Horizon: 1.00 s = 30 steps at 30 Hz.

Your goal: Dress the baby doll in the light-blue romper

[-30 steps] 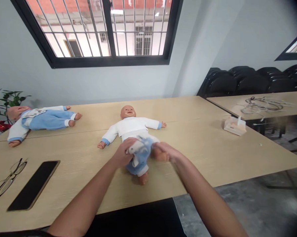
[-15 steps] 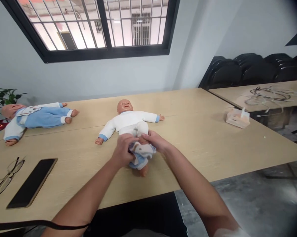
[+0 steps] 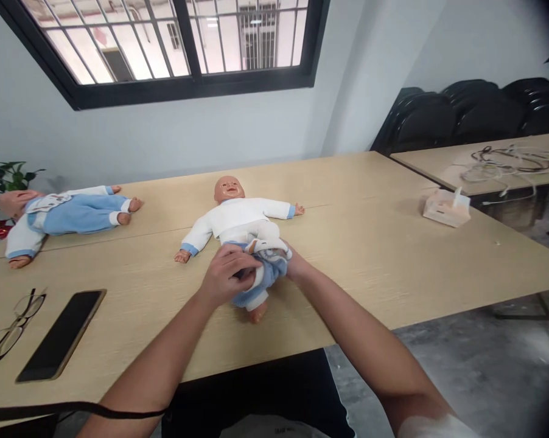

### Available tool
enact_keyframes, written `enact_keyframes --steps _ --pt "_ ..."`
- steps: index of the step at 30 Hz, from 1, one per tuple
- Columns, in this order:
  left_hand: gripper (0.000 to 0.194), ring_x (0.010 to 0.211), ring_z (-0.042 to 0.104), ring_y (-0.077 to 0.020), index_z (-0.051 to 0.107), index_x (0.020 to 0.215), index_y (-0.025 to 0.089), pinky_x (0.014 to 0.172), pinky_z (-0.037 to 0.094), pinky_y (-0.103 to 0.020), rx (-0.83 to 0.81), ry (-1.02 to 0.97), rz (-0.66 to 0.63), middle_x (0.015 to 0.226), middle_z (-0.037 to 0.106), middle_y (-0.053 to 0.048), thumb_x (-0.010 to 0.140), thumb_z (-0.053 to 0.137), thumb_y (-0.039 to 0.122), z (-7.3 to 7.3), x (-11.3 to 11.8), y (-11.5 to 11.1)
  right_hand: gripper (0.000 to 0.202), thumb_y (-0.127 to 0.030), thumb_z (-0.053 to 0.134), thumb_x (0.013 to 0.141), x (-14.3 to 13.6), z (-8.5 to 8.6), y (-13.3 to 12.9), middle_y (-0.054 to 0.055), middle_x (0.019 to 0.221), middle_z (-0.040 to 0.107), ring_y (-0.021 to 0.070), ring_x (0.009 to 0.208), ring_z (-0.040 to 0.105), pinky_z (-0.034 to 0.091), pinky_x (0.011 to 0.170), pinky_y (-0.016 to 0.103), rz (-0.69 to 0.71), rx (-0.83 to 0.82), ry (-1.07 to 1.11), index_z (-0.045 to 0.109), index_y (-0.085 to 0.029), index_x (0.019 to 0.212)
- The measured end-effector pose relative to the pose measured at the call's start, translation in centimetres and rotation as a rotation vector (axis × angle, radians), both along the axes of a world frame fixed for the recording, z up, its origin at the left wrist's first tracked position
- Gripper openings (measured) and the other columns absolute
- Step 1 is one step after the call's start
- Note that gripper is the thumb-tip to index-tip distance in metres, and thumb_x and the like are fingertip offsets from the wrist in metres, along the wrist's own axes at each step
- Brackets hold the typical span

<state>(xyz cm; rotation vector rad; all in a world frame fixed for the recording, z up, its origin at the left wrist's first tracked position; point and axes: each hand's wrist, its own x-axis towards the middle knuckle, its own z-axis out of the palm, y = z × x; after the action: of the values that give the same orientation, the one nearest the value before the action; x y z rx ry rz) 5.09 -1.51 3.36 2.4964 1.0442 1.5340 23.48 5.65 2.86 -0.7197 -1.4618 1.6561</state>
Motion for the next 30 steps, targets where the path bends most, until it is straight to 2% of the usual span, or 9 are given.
enact_keyframes --steps 3,8,12,15,19,22,25,27,30 --pt "0.022 0.092 0.066 -0.0205 0.075 0.101 0.027 0.087 0.054 -0.037 0.008 0.041 0.027 0.089 0.080 0.001 0.088 0.069 0.011 -0.2 0.2 0.2 0.029 -0.042 0.080 0.080 0.1 -0.9 0.2 0.005 0.116 0.077 0.0277 0.118 0.065 0.046 0.114 0.044 -0.025 0.007 0.061 0.077 -0.024 0.103" --pt "0.018 0.099 0.066 -0.0224 0.073 0.106 0.024 0.091 0.055 -0.039 -0.065 0.074 0.049 0.097 0.077 -0.004 0.089 0.072 0.022 -0.3 0.0 0.3 0.027 -0.041 0.074 0.085 0.4 -1.5 0.1 0.006 0.114 0.077 0.0252 0.107 0.070 0.054 0.103 0.041 0.121 -0.157 0.176 0.077 -0.022 0.104" --pt "0.045 0.115 0.063 -0.0276 0.065 0.127 0.022 0.104 0.052 -0.045 -0.121 0.158 0.048 0.121 0.074 -0.009 0.085 0.078 0.035 -0.5 -0.2 0.4 0.030 -0.038 0.074 0.085 0.4 -1.4 0.1 0.006 0.117 0.077 0.0233 0.108 0.070 0.055 0.102 0.037 0.085 -0.279 0.214 0.076 -0.022 0.110" --pt "0.047 0.124 0.061 -0.0303 0.062 0.130 0.020 0.108 0.048 -0.048 -0.170 0.157 0.114 0.133 0.069 -0.012 0.088 0.075 0.037 -1.1 -0.4 0.8 0.035 -0.036 0.072 0.087 0.3 -1.4 0.2 0.006 0.123 0.076 0.0234 0.114 0.069 0.055 0.105 0.038 0.058 -0.307 0.228 0.074 -0.021 0.118" --pt "0.047 0.126 0.060 -0.0305 0.068 0.126 0.020 0.108 0.047 -0.050 -0.232 0.086 -0.034 0.135 0.068 -0.013 0.098 0.057 0.056 -1.6 -1.0 1.2 0.034 -0.035 0.067 0.090 0.4 -1.8 0.2 0.007 0.121 0.077 0.0236 0.111 0.070 0.055 0.105 0.039 0.082 -0.388 0.227 0.072 -0.020 0.120" --pt "0.045 0.114 0.066 -0.0246 0.075 0.107 0.022 0.101 0.050 -0.046 -0.233 -0.069 -0.019 0.118 0.076 -0.010 0.109 0.036 0.045 -1.4 -1.4 1.4 0.032 -0.036 0.063 0.092 0.6 -2.0 0.1 0.008 0.117 0.078 0.0240 0.110 0.071 0.054 0.105 0.040 0.118 -0.466 0.214 0.073 -0.018 0.117" --pt "0.028 0.105 0.067 -0.0230 0.074 0.096 0.022 0.096 0.050 -0.043 -0.198 -0.041 0.012 0.108 0.077 -0.008 0.104 0.052 0.037 -1.1 -1.7 1.5 0.034 -0.036 0.064 0.091 0.7 -2.1 -0.1 0.009 0.119 0.077 0.0244 0.111 0.070 0.054 0.104 0.040 0.151 -0.468 0.213 0.072 -0.017 0.117" --pt "0.018 0.106 0.065 -0.0240 0.072 0.099 0.022 0.097 0.050 -0.043 -0.188 0.024 -0.023 0.111 0.074 -0.008 0.099 0.061 0.036 -1.0 -2.0 1.5 0.035 -0.034 0.067 0.088 0.8 -2.0 -0.1 0.008 0.120 0.076 0.0244 0.110 0.070 0.055 0.102 0.040 0.144 -0.425 0.228 0.071 -0.018 0.119" --pt "0.020 0.112 0.064 -0.0254 0.069 0.110 0.022 0.100 0.051 -0.043 -0.245 0.091 -0.056 0.119 0.070 -0.010 0.095 0.067 0.035 -0.8 -2.5 1.6 0.034 -0.030 0.072 0.084 0.9 -1.8 0.0 0.007 0.117 0.077 0.0242 0.107 0.070 0.056 0.099 0.039 0.119 -0.373 0.245 0.071 -0.019 0.116"
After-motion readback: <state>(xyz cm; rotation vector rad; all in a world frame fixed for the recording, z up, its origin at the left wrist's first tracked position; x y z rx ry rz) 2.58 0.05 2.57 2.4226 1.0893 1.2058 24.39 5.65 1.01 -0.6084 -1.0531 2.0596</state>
